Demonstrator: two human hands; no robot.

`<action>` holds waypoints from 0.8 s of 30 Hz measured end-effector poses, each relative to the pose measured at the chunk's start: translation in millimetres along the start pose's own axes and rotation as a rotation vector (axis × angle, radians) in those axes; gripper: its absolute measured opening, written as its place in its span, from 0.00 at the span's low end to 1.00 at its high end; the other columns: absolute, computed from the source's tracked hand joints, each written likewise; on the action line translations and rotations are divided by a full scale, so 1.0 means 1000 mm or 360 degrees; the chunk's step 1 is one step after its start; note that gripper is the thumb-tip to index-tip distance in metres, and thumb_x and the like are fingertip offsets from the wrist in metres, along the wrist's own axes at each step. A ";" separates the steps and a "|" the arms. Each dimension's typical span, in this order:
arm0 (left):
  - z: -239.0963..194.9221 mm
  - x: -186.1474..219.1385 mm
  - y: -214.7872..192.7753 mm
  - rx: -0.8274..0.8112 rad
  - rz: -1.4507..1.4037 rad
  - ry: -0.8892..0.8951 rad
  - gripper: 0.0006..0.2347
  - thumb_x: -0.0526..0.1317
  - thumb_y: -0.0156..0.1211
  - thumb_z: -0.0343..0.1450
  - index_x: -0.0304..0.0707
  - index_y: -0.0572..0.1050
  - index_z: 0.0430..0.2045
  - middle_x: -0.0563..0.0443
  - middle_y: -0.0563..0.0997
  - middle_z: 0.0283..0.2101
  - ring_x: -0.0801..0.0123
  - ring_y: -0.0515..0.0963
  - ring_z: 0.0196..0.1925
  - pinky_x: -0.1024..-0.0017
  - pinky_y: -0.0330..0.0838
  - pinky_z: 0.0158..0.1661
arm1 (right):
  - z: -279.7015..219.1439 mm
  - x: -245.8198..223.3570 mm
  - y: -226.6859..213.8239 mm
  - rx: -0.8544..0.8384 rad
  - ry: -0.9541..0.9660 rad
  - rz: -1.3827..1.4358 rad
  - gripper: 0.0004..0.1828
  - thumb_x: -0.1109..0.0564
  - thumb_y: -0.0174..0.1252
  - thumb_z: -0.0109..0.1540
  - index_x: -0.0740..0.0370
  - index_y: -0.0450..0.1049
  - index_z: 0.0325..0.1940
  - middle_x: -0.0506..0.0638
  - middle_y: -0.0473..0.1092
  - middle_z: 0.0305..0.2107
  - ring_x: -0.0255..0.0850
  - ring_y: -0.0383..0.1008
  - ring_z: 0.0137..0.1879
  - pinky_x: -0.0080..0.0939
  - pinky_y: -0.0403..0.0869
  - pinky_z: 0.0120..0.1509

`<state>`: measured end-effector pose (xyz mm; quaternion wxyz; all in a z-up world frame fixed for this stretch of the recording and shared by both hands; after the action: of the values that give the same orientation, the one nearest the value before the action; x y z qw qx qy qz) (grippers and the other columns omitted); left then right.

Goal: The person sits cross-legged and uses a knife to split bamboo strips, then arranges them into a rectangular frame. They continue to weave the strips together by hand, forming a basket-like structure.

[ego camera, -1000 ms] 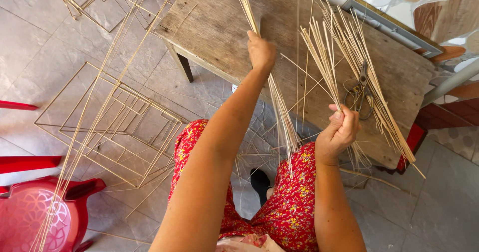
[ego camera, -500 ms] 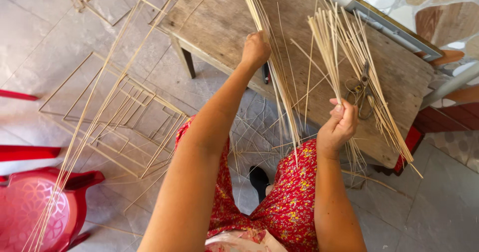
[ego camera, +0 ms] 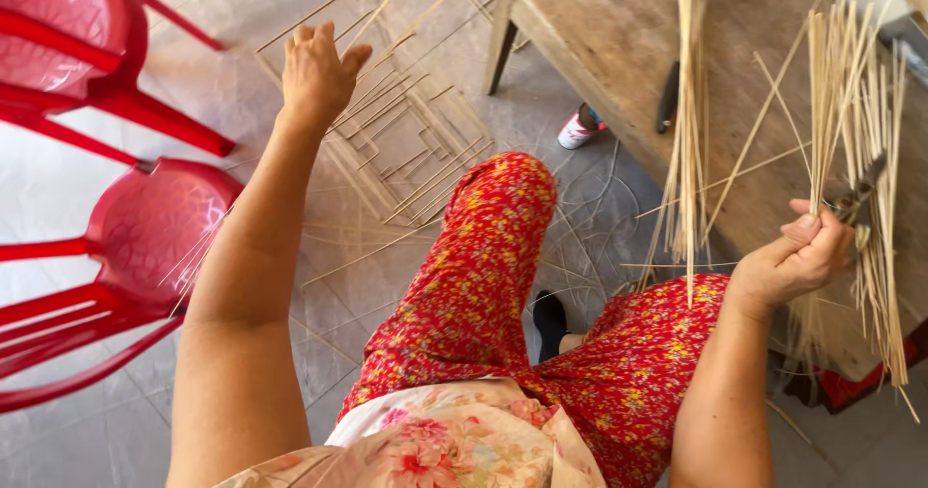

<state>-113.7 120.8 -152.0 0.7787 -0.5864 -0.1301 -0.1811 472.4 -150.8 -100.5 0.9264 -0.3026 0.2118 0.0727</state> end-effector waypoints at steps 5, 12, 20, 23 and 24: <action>-0.041 -0.040 0.019 -0.0303 0.0049 -0.0199 0.28 0.59 0.69 0.67 0.31 0.75 0.47 0.34 0.78 0.47 0.45 0.77 0.51 0.53 0.73 0.45 | -0.006 -0.020 0.023 -0.0151 -0.0241 -0.0203 0.15 0.58 0.40 0.81 0.63 0.74 0.51 0.46 0.74 0.41 0.39 0.70 0.43 0.48 0.63 0.64; -0.055 -0.042 0.026 0.0007 -0.0147 -0.0182 0.07 0.43 0.65 0.71 0.40 0.82 0.32 0.44 0.83 0.40 0.50 0.82 0.40 0.56 0.75 0.42 | -0.008 -0.020 0.034 -0.0229 -0.0264 -0.0262 0.15 0.58 0.41 0.81 0.60 0.75 0.51 0.44 0.72 0.37 0.39 0.69 0.44 0.47 0.62 0.63; -0.050 -0.012 -0.042 0.0419 -0.0525 -0.0015 0.03 0.37 0.63 0.75 0.39 0.80 0.33 0.46 0.83 0.30 0.54 0.83 0.31 0.59 0.74 0.31 | -0.010 -0.023 0.028 -0.0219 -0.0249 -0.0259 0.13 0.57 0.43 0.80 0.60 0.74 0.50 0.46 0.71 0.38 0.43 0.72 0.47 0.50 0.63 0.63; -0.038 -0.005 -0.066 0.0476 -0.0935 -0.0047 0.04 0.37 0.60 0.80 0.38 0.78 0.38 0.50 0.82 0.26 0.72 0.82 0.27 0.72 0.71 0.28 | -0.008 -0.028 0.025 -0.0196 -0.0242 -0.0270 0.13 0.56 0.43 0.80 0.59 0.74 0.51 0.46 0.73 0.40 0.43 0.72 0.47 0.48 0.63 0.61; -0.033 0.000 -0.077 0.0551 -0.1009 -0.0011 0.05 0.37 0.58 0.81 0.37 0.79 0.39 0.53 0.81 0.26 0.76 0.80 0.27 0.75 0.70 0.28 | -0.008 -0.029 0.023 -0.0197 -0.0226 -0.0259 0.13 0.55 0.43 0.80 0.59 0.74 0.51 0.46 0.73 0.41 0.42 0.72 0.46 0.48 0.63 0.61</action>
<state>-147.2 70.5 -94.5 0.7712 -0.3770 -0.3368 -0.3869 437.6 -136.7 -105.8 0.9215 -0.3694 0.1155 0.0315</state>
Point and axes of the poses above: each hand's wrist, its own z-axis towards the middle knuckle, its own y-axis out of the palm, x = y × z, the point moved 7 cm from there along z, towards the middle knuckle
